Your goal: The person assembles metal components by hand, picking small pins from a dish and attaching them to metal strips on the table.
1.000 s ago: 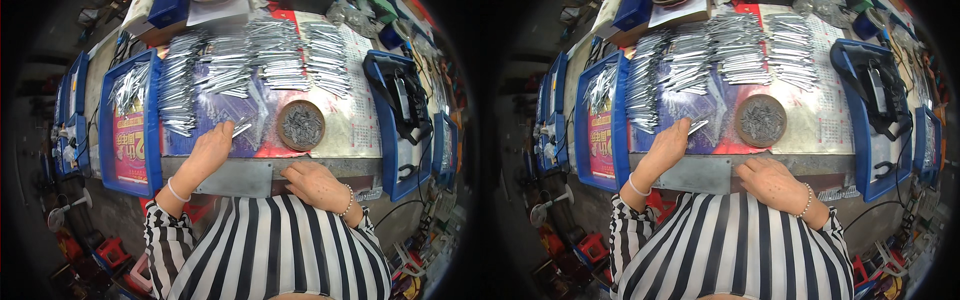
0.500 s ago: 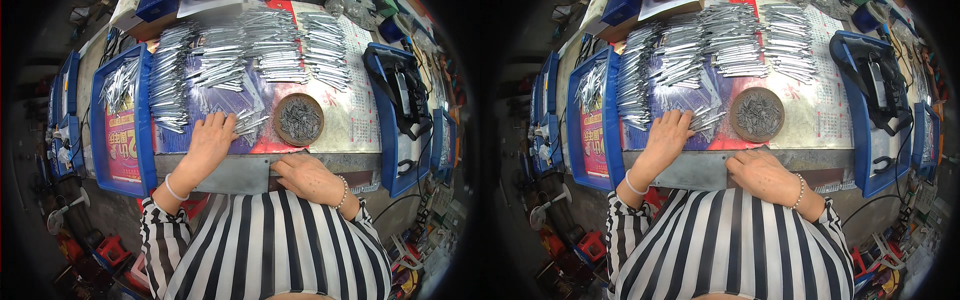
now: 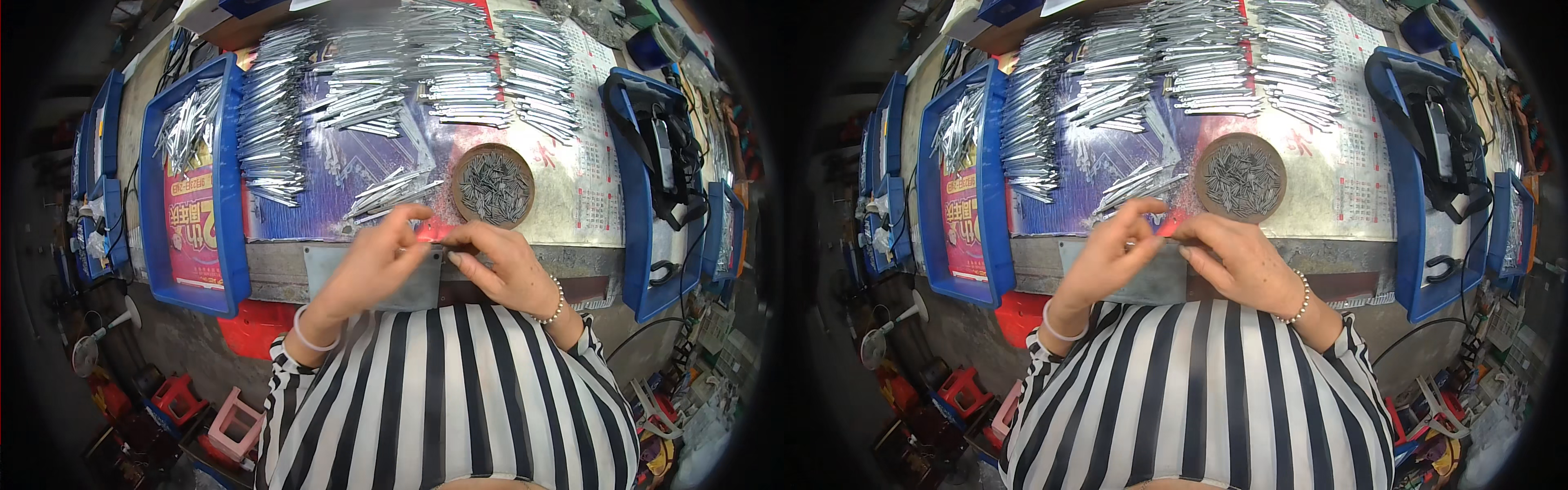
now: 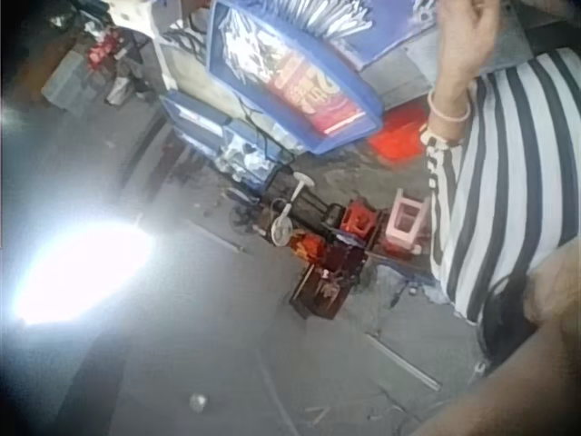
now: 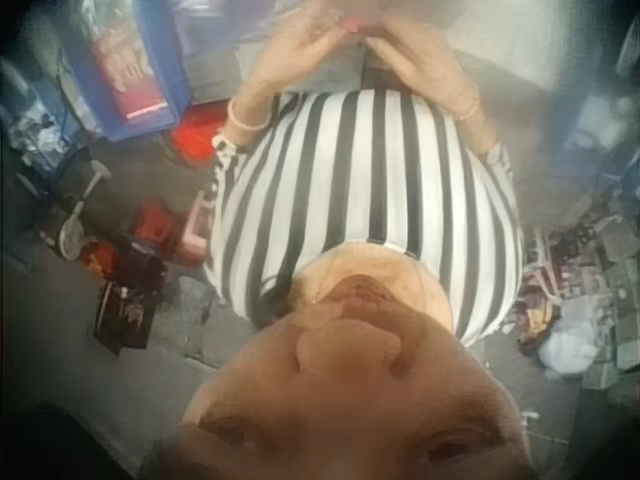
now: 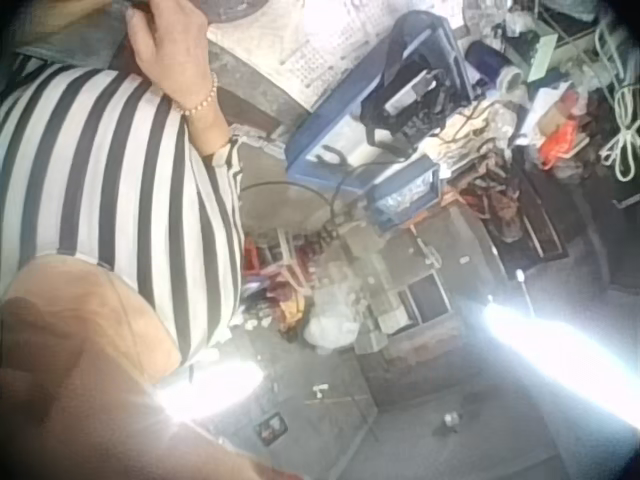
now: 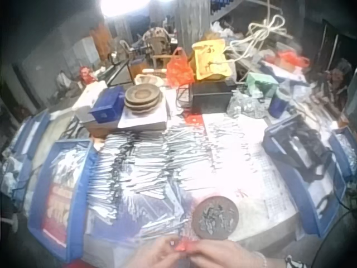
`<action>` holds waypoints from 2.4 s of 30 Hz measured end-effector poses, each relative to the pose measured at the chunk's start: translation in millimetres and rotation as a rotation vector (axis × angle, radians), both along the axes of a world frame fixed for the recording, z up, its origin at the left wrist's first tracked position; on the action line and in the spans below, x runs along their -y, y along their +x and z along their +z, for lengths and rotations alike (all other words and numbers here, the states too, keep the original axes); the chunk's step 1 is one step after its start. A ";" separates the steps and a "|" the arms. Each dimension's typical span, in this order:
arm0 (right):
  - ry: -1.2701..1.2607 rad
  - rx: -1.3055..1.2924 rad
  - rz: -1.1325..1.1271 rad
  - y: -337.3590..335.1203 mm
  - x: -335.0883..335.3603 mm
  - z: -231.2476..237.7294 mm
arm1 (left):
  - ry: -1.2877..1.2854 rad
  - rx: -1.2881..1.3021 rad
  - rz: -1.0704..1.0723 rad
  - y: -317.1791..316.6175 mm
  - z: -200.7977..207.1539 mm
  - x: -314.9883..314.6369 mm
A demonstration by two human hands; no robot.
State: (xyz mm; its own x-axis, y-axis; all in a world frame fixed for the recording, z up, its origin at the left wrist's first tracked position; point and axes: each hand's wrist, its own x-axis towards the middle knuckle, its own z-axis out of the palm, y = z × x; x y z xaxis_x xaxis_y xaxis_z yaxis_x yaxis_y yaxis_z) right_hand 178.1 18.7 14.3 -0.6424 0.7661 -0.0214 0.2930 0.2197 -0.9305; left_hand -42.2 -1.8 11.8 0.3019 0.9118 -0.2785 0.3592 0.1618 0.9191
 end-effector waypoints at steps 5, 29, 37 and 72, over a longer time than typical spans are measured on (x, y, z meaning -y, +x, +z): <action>-0.123 -0.089 -0.123 1.3 3.1 -0.4 | -0.053 0.050 -0.074 25.8 -11.7 3.7; 0.194 0.179 -0.376 44.7 -28.6 -15.7 | -0.390 0.486 -0.019 40.0 -20.4 5.0; 0.522 0.600 -0.222 30.7 -52.3 -31.1 | -0.333 0.499 0.077 40.7 -13.0 5.5; -0.849 -0.535 -0.502 35.8 -36.1 -27.0 | -0.302 0.561 0.141 50.0 -16.3 1.4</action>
